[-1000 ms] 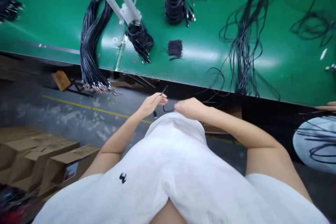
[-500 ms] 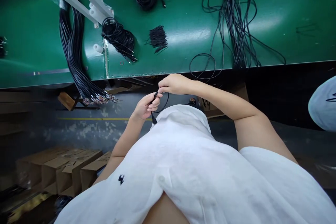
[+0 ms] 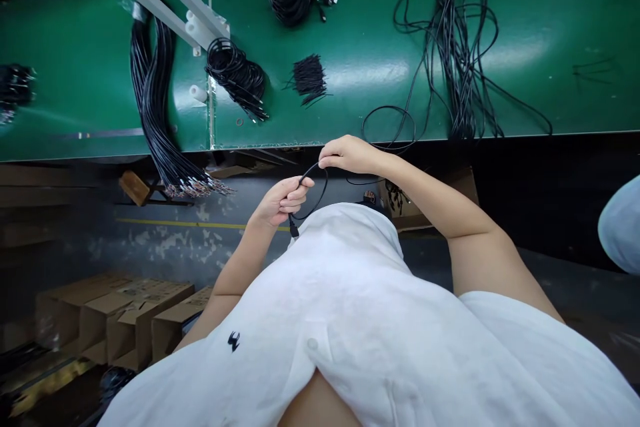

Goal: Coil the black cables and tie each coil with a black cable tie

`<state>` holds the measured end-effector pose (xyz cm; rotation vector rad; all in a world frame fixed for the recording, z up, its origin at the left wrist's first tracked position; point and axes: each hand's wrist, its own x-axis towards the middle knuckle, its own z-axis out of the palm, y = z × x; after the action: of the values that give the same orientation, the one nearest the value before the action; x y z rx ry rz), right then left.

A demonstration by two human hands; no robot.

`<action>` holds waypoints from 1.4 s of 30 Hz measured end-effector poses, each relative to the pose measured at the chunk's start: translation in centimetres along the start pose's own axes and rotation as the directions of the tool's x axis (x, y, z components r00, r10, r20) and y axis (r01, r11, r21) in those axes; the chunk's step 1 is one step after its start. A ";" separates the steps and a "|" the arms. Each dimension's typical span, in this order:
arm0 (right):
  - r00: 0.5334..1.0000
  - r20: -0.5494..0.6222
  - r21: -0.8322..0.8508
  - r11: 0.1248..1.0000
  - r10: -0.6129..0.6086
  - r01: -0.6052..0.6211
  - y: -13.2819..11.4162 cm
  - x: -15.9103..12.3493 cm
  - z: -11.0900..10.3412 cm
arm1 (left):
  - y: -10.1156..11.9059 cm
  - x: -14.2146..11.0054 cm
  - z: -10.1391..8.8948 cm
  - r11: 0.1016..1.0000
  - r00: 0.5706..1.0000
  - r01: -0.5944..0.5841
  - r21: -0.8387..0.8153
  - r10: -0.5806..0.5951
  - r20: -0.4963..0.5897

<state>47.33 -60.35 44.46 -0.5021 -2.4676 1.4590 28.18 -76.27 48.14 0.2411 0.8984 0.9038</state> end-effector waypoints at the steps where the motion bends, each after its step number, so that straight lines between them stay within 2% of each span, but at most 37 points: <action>1: 1.000 -0.010 0.042 0.999 0.013 -0.012 0.5 0.0 0.0 | 0.0 0.0 0.0 1.000 1.000 -0.009 -0.025 0.008 -0.003; 5: 0.987 -0.093 0.170 0.979 0.127 -0.110 3.0 -0.8 0.0 | -0.2 -0.3 -0.2 0.980 0.998 -0.032 -0.199 0.023 -0.051; 9: 0.971 -0.106 0.192 0.963 0.214 -0.191 4.9 -1.7 0.0 | -0.5 -0.9 0.0 0.943 0.992 0.007 -0.332 -0.049 -0.119; 11: 0.959 -0.122 0.187 0.955 0.254 -0.230 6.6 -2.5 -0.3 | -0.2 -1.8 -0.1 0.927 0.991 -0.054 -0.371 0.003 -0.137; 12: 0.946 -0.156 0.164 0.952 0.283 -0.258 7.6 -3.0 -0.4 | 0.1 -2.4 -0.2 0.914 0.983 -0.138 -0.382 0.080 -0.164; 13: 0.927 -0.205 0.115 0.948 0.313 -0.295 8.7 -3.7 -0.6 | 0.6 -3.1 -0.4 0.889 0.962 -0.251 -0.383 0.183 -0.204; 14: 0.905 -0.257 0.040 0.940 0.338 -0.340 9.6 -4.5 -0.6 | 1.1 -3.9 -0.8 0.852 0.922 -0.373 -0.367 0.295 -0.251; 16: 0.892 -0.289 -0.175 0.897 0.348 -0.406 10.3 -6.3 0.1 | 2.2 -5.1 -1.5 0.769 0.813 -0.570 -0.290 0.479 -0.331; 17: 0.916 -0.231 -0.294 0.874 0.329 -0.388 9.8 -7.2 0.7 | 2.5 -5.4 -1.9 0.749 0.773 -0.619 -0.236 0.528 -0.351; 18: 0.948 -0.122 -0.399 0.860 0.295 -0.319 8.8 -7.9 1.6 | 2.7 -5.3 -2.3 0.764 0.762 -0.622 -0.169 0.542 -0.355; 19: 0.971 0.036 -0.472 0.860 0.238 -0.194 7.1 -8.3 2.6 | 2.7 -4.9 -2.5 0.803 0.776 -0.588 -0.098 0.525 -0.349; 20: 0.969 0.191 -0.499 0.866 0.155 -0.040 5.0 -8.5 3.6 | 2.4 -4.2 -2.7 0.849 0.804 -0.528 -0.031 0.487 -0.342; 21: 0.952 0.300 -0.490 0.866 0.064 0.096 2.7 -8.4 4.5 | 1.8 -3.3 -2.7 0.891 0.835 -0.453 0.032 0.437 -0.335; 22: 0.933 0.359 -0.472 0.860 -0.011 0.192 0.4 -7.9 5.1 | 0.9 -2.3 -2.7 0.923 0.867 -0.374 0.088 0.382 -0.320; 23: 0.930 0.364 -0.468 0.854 -0.047 0.227 -1.7 -7.0 5.3 | -0.1 -1.3 -2.5 0.944 0.899 -0.301 0.132 0.327 -0.292; 25: 0.958 0.287 -0.478 0.862 -0.026 0.166 -4.5 -4.8 4.6 | -2.3 0.2 -2.0 0.965 0.962 -0.173 0.197 0.208 -0.176; 27: 0.974 0.220 -0.427 0.903 0.045 0.055 -5.2 -2.7 3.1 | -3.9 0.5 -1.5 0.971 0.997 -0.066 0.231 0.076 -0.035; 29: 0.974 0.217 -0.273 0.962 0.057 0.004 -4.5 -1.6 1.5 | -4.4 0.2 -1.2 0.983 0.998 -0.026 0.180 0.016 0.057; 31: 0.981 0.193 -0.097 0.995 0.027 -0.008 -3.7 -1.4 0.8 | -4.0 -0.3 -0.9 0.995 0.996 -0.033 0.090 0.025 0.085; 35: 0.995 0.099 0.079 0.997 0.005 -0.013 -2.7 -1.4 0.8 | -2.9 -0.3 0.0 1.000 0.999 -0.009 0.002 0.009 0.042; 38: 0.998 0.037 0.139 0.989 0.043 -0.047 0.5 -1.4 0.4 | -2.1 -0.9 0.2 0.994 0.998 0.045 -0.103 -0.050 -0.041; 40: 0.979 -0.118 0.105 0.983 0.164 -0.152 4.2 -2.5 0.2 | -1.0 -2.2 -0.2 0.981 0.989 -0.074 -0.177 0.050 -0.141; 41: 0.948 -0.210 0.060 0.971 0.240 -0.232 6.1 -3.4 0.2 | -0.4 -3.0 -0.6 0.964 0.968 -0.188 -0.187 0.149 -0.204; 42: 0.906 -0.289 -0.004 0.946 0.308 -0.323 7.6 -4.5 0.5 | 0.3 -3.8 -1.1 0.933 0.929 -0.311 -0.178 0.260 -0.264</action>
<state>52.61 -59.20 37.46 -1.0867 -2.2730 1.3179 26.05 -79.14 49.78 0.0763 0.9897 1.3168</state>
